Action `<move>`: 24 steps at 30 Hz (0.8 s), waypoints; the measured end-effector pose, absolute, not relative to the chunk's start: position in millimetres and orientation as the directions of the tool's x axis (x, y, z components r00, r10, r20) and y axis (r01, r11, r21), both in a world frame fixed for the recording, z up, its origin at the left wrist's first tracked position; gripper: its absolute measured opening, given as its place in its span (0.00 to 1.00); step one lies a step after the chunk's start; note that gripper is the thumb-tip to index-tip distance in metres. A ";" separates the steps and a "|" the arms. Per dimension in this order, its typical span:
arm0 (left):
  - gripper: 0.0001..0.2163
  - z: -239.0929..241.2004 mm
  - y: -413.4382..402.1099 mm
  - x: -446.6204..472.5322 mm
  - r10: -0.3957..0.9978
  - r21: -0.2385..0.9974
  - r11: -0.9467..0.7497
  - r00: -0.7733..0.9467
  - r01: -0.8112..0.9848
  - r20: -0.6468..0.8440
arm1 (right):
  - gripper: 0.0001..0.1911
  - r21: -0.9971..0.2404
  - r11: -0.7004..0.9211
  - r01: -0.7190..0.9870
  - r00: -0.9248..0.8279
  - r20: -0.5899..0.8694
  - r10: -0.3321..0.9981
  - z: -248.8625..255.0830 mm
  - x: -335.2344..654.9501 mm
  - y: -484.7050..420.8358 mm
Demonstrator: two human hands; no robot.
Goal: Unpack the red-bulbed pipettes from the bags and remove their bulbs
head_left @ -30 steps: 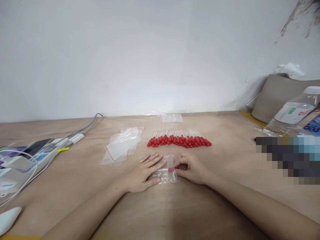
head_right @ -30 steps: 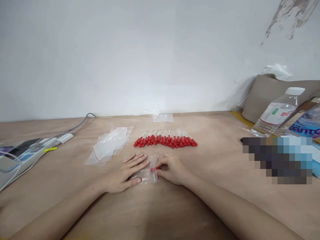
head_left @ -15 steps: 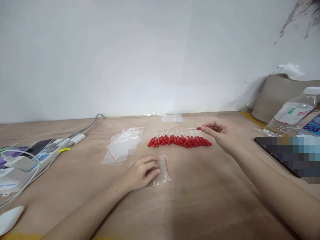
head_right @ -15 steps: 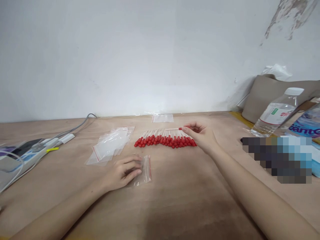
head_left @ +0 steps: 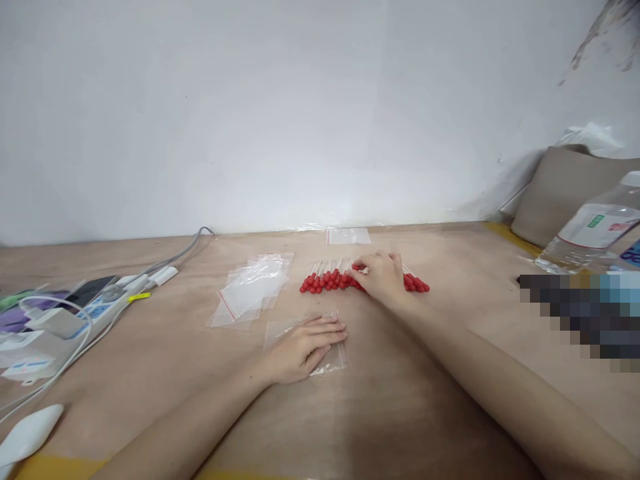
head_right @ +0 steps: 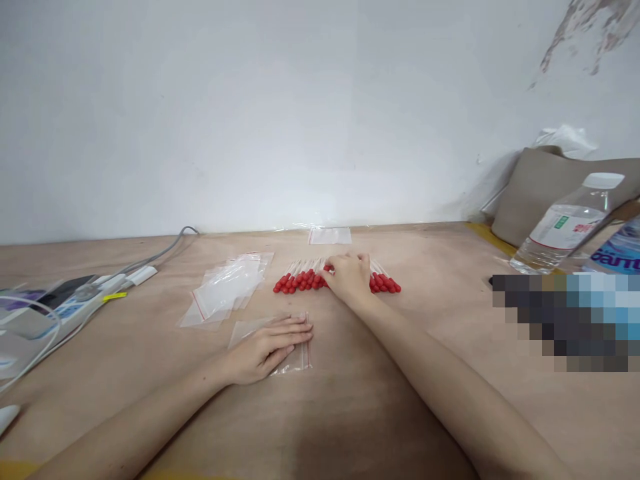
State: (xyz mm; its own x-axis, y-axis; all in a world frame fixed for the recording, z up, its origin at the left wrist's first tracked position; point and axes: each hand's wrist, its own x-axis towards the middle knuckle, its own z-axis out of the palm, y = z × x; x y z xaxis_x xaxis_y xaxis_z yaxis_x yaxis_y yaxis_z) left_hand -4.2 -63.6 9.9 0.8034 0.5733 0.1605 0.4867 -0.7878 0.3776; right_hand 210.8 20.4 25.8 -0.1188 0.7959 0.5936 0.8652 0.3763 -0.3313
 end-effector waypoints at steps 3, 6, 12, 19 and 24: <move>0.14 12.5 -62.1 -5.7 0.741 0.472 -0.663 0.598 0.581 0.306 | 0.16 -0.312 0.414 0.855 -0.202 0.535 0.820 25.3 214.3 10.8; 0.10 16.4 -55.1 -13.7 0.871 0.503 -0.488 0.370 0.713 0.322 | 0.14 -0.285 0.507 0.813 -0.289 0.558 0.778 21.2 226.8 -8.8; 0.15 17.1 -40.2 -29.9 0.934 0.555 -0.341 0.339 0.759 0.111 | 0.11 -0.273 0.734 0.622 -0.538 0.532 0.654 -5.4 259.8 -51.7; 0.11 21.7 -45.0 -27.8 0.919 0.566 -0.265 0.382 0.781 -0.098 | 0.11 -0.384 0.715 0.584 -0.552 0.457 0.697 -14.8 268.4 -61.2; 0.12 30.6 -24.5 -51.3 0.964 0.648 -0.263 0.213 0.715 0.156 | 0.11 -0.376 0.722 0.581 -0.549 0.473 0.689 -13.4 267.9 -59.8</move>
State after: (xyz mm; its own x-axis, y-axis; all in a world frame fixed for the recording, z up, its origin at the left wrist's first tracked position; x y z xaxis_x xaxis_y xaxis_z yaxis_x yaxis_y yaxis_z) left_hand -51.3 -24.5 30.6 0.2131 0.9645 0.1561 0.7148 -0.2629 0.6481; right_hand 267.9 -59.8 -13.4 -0.5493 0.6887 0.4733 0.5811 0.7218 -0.3759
